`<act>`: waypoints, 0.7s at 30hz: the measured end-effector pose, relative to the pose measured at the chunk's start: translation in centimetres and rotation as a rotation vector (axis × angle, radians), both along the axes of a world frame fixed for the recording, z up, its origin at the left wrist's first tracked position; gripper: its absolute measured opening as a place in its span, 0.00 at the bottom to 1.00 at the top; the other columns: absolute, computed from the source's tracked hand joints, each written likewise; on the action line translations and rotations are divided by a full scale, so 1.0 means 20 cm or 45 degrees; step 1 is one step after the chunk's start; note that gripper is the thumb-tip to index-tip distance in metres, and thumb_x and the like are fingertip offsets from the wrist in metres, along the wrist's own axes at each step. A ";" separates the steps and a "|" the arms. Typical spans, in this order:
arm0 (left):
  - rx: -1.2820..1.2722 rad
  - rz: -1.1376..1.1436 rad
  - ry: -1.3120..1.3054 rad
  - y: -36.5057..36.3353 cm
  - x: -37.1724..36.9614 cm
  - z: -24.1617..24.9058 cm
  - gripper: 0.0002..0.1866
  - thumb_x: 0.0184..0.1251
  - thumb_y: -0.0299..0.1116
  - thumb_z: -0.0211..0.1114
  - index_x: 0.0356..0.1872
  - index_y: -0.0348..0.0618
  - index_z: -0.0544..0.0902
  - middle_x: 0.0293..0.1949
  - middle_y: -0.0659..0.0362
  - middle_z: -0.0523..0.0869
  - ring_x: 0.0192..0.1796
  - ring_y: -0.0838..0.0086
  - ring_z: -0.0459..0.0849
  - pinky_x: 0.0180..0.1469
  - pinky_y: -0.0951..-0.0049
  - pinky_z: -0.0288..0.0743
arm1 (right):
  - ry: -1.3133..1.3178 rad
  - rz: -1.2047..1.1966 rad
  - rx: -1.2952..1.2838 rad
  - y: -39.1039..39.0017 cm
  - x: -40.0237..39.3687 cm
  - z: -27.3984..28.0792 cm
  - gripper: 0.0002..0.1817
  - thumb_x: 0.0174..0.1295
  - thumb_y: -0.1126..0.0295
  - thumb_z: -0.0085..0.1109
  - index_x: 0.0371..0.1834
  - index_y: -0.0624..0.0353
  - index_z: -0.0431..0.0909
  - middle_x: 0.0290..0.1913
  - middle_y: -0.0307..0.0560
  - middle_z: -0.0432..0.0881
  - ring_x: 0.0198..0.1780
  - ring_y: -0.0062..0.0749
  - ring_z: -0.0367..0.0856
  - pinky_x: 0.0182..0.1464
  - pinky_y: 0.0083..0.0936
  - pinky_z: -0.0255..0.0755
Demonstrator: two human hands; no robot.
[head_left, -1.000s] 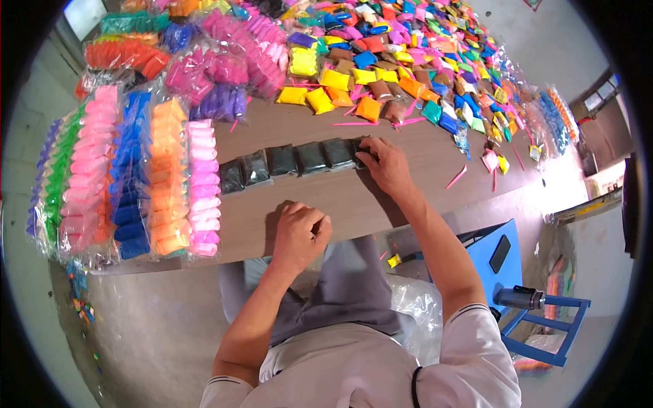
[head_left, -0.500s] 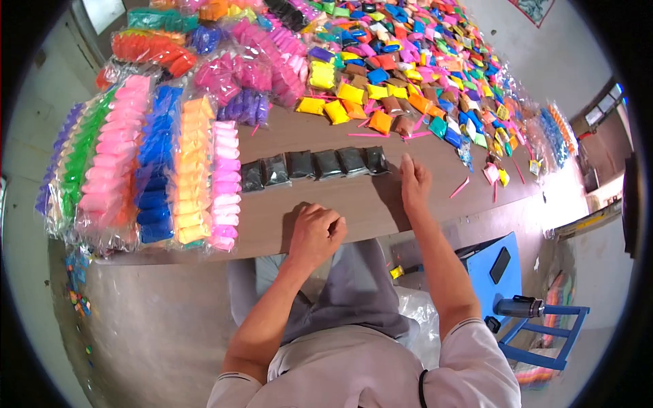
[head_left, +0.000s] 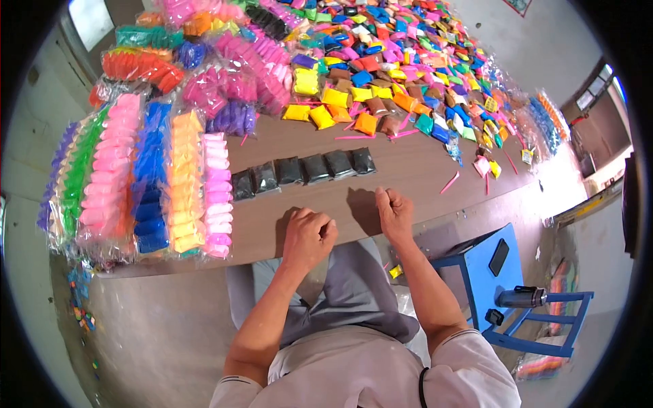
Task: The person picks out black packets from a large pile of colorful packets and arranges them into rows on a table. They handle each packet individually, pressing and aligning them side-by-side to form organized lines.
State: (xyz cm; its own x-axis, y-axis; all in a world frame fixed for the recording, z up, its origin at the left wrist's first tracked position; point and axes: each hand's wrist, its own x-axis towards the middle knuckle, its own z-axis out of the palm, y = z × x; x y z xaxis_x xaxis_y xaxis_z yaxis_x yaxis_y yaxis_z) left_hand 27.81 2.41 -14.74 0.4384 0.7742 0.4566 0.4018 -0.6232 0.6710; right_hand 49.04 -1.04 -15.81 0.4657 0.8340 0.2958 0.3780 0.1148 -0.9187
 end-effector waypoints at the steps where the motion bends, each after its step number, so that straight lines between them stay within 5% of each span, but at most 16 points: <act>1: 0.014 -0.001 0.010 0.00 0.00 0.00 0.08 0.59 0.29 0.65 0.23 0.39 0.78 0.24 0.54 0.81 0.36 0.57 0.79 0.44 0.58 0.71 | 0.000 -0.008 0.005 0.00 0.00 0.00 0.25 0.74 0.63 0.58 0.17 0.61 0.64 0.15 0.33 0.61 0.23 0.15 0.56 0.23 0.25 0.52; 8: 0.101 0.020 -0.043 0.00 0.03 0.00 0.08 0.59 0.29 0.65 0.22 0.41 0.77 0.23 0.55 0.81 0.35 0.57 0.79 0.43 0.56 0.70 | -0.227 -0.072 -0.061 -0.01 -0.02 0.03 0.22 0.69 0.60 0.60 0.19 0.62 0.72 0.16 0.51 0.61 0.20 0.23 0.59 0.23 0.32 0.60; 21: 0.019 0.031 0.038 -0.01 0.01 0.03 0.07 0.58 0.29 0.66 0.24 0.41 0.79 0.26 0.55 0.83 0.37 0.58 0.80 0.45 0.57 0.70 | -0.147 -0.040 -0.067 0.10 0.05 0.10 0.20 0.69 0.62 0.61 0.22 0.64 0.73 0.17 0.48 0.62 0.22 0.21 0.59 0.24 0.32 0.59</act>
State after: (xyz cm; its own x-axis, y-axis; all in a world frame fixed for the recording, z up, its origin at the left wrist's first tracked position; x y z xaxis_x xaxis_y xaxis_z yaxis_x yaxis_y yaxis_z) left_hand 28.02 2.25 -14.24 0.4330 0.7781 0.4550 0.4368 -0.6227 0.6491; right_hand 49.96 0.96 -13.72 0.4573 0.8353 0.3052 0.4844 0.0538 -0.8732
